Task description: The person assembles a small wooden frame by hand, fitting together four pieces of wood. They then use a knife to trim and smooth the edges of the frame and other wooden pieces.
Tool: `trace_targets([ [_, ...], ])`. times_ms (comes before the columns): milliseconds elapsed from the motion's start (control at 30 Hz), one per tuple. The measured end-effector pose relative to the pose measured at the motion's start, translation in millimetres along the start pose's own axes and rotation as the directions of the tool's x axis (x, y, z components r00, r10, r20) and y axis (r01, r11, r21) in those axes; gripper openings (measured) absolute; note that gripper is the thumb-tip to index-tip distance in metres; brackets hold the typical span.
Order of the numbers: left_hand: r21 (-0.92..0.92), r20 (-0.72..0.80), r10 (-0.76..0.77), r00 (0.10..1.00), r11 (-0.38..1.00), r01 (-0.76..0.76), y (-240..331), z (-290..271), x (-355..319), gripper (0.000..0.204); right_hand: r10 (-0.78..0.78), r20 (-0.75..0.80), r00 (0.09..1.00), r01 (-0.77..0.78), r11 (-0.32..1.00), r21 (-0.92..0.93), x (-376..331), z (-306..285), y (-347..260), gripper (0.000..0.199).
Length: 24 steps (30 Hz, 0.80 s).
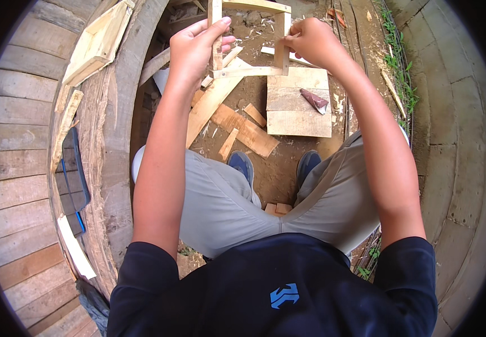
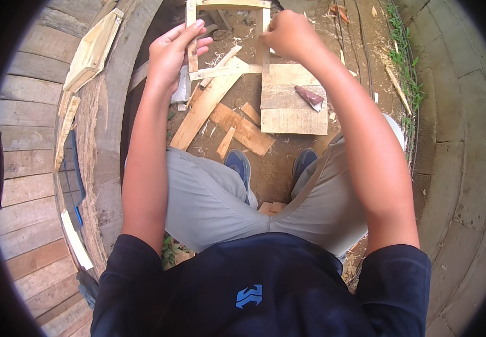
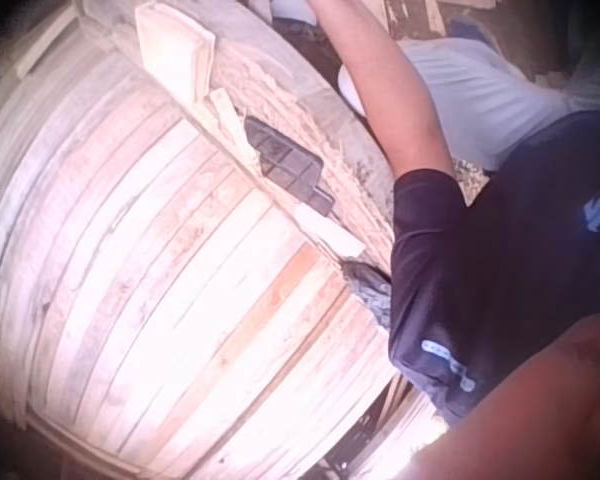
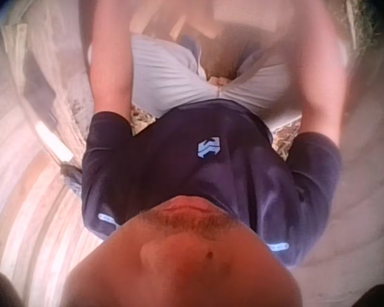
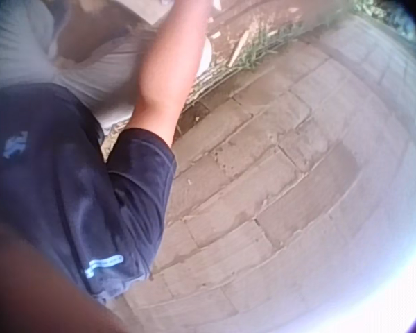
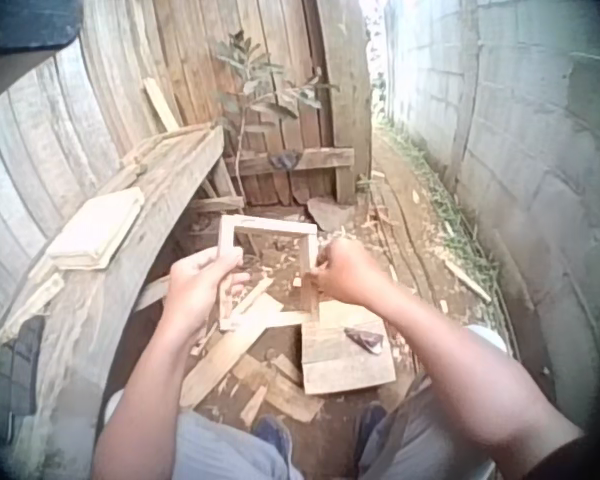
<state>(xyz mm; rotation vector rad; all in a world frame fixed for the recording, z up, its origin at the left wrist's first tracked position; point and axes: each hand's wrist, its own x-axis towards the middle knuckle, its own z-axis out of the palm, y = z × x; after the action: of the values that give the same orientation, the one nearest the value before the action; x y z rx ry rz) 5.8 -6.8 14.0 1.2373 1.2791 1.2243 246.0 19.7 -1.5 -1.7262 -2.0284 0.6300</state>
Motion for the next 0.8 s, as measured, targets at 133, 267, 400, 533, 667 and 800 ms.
trace_targets([
  [133,-0.062,-0.030,-0.024,0.999,0.998,0.022,-1,4,1,0.039,-0.034,-0.023,0.999,0.035,0.999,0.026,4,1,6,0.040],
  [267,-0.078,-0.037,-0.052,0.998,0.996,0.049,-1,8,-2,0.044,0.033,-0.024,0.999,-0.033,0.999,-0.016,-3,-4,-7,0.063],
  [400,0.005,0.036,-0.138,0.990,0.990,0.138,-7,8,-2,0.043,0.079,-0.059,0.995,-0.083,0.994,-0.071,-3,4,0,0.047],
  [533,0.098,0.092,-0.149,0.985,0.985,0.140,-16,7,-5,0.040,0.087,-0.057,0.995,-0.090,0.993,-0.071,-11,-3,-10,0.037],
  [667,0.240,0.099,-0.087,0.991,0.969,0.061,-28,16,-4,0.033,0.068,-0.079,0.995,-0.077,0.990,-0.121,-12,-4,-3,0.034],
  [800,0.344,0.095,-0.079,0.992,0.938,0.042,-33,20,-7,0.026,0.059,-0.079,0.995,-0.069,0.990,-0.123,-14,-6,-3,0.033],
])
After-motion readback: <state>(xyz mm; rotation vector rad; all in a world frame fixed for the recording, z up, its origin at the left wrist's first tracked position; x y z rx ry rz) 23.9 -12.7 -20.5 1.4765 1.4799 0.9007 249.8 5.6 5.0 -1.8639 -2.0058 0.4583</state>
